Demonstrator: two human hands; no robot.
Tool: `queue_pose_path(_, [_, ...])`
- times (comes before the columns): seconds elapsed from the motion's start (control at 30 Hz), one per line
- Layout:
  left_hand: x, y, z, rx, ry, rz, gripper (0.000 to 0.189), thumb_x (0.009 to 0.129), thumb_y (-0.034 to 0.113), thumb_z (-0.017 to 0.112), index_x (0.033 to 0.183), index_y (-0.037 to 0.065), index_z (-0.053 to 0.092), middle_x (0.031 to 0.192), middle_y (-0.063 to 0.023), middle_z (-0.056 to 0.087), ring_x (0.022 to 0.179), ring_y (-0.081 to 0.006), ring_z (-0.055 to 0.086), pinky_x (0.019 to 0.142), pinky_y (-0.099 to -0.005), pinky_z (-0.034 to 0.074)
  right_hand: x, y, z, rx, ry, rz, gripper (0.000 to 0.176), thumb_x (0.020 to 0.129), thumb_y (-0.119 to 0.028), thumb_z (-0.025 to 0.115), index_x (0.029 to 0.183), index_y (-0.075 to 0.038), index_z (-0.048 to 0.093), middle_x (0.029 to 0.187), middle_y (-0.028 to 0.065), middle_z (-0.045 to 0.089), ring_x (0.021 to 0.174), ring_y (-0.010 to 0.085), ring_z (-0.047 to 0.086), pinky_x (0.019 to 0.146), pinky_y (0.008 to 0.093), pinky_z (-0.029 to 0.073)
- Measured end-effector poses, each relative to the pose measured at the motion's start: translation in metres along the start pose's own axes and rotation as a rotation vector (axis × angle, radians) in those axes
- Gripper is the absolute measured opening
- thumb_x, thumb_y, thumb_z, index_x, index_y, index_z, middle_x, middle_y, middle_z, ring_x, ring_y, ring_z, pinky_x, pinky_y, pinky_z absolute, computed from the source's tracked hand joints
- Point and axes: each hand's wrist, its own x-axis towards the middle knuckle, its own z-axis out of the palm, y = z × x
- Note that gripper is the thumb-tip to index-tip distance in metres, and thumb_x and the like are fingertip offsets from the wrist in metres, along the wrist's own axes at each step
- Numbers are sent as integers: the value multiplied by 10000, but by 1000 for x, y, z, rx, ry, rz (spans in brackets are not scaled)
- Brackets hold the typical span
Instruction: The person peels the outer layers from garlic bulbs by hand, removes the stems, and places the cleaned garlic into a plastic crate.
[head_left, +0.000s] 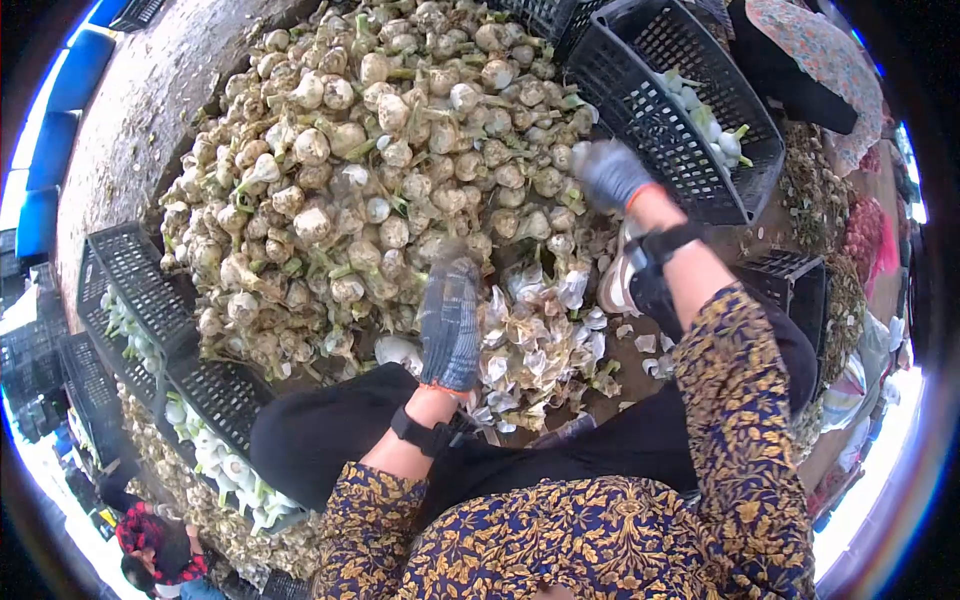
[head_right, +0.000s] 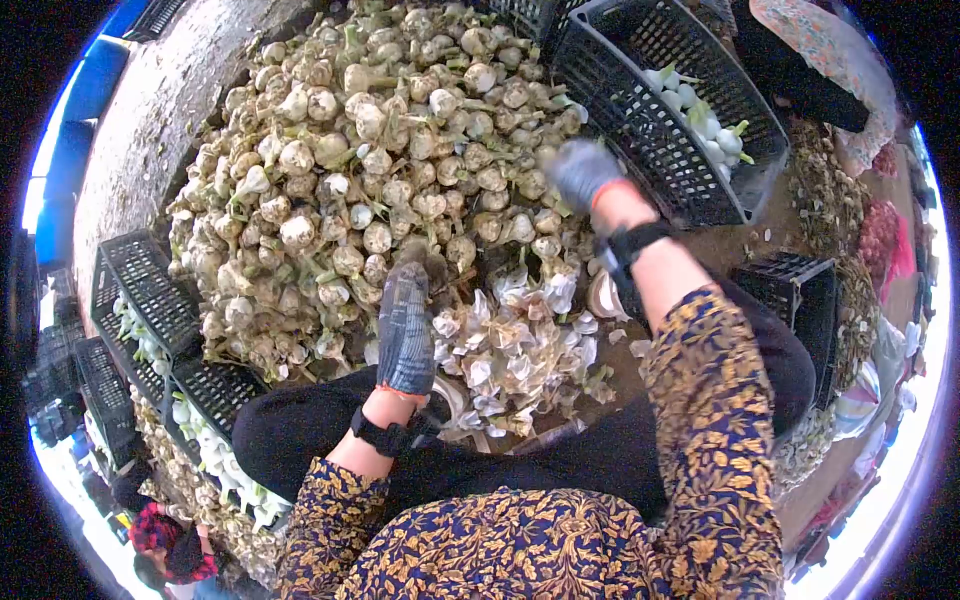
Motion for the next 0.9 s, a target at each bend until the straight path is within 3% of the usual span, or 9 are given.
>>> queue_pose_path(0.03, [1,2,1,-119,-10,-95,388,933,220,313,1239,-12,368,1257,-101,409,1159,-160,381,992,-276,276,-11,-7,41,363,-94,324,451,722,-385,514,897,25,579,881,219,597,838,339,582,755,382,455])
queue_pose_path(0.13, [-4,2,-3,-169,-36,-36,363,915,182,385,1233,8,371,1225,-86,423,1109,-142,409,956,-275,315,-45,-46,60,450,-453,502,650,648,-452,580,1095,14,496,1005,253,552,955,369,532,831,381,426])
queue_pose_path(0.27, [-1,-8,-4,-108,-9,-78,391,917,232,379,1235,5,379,1215,-88,453,1106,-161,433,959,-280,316,-53,-69,135,431,-271,703,752,622,-473,610,1191,-32,393,1024,237,545,948,378,528,795,404,437])
queue_pose_path(0.4, [-1,-3,-2,75,-7,32,378,902,202,422,1216,-7,400,1170,-95,488,1065,-165,463,930,-279,345,-60,-70,103,524,-336,703,725,632,-446,611,1188,-33,395,1044,246,524,961,370,519,797,407,431])
queue_pose_path(0.53, [0,4,10,-126,-43,-116,425,846,217,513,1193,-13,426,1158,-132,502,1056,-190,481,898,-296,363,-64,-74,76,657,103,271,568,683,-299,598,1157,-51,408,993,218,558,935,362,529,781,399,438])
queue_pose_path(0.63, [3,-13,8,311,0,138,710,752,362,605,1274,-10,300,1197,-222,448,1131,-304,425,933,-347,335,-70,-94,4,769,-65,-17,576,664,-213,620,1168,-34,407,1052,228,532,967,344,523,811,373,433])
queue_pose_path(0.77, [3,-3,5,103,-115,242,656,801,285,564,1304,8,248,1263,-196,389,1161,-262,394,959,-321,301,-88,-119,-37,863,62,-288,612,632,-131,630,1185,-8,397,1077,234,519,996,326,518,837,348,425])
queue_pose_path(0.83, [2,5,3,23,-194,190,620,815,249,550,1303,10,251,1257,-183,398,1154,-244,399,957,-311,303,-103,-122,-61,880,68,-184,628,619,-127,633,1186,0,396,1078,235,518,999,319,519,845,337,421])
queue_pose_path(0.9, [4,9,-1,-87,-282,116,516,831,188,536,1272,55,302,1094,-91,489,920,-137,502,753,-244,445,-116,-125,-68,1189,60,-21,604,648,-108,639,1188,8,394,1064,191,536,969,252,533,833,306,431])
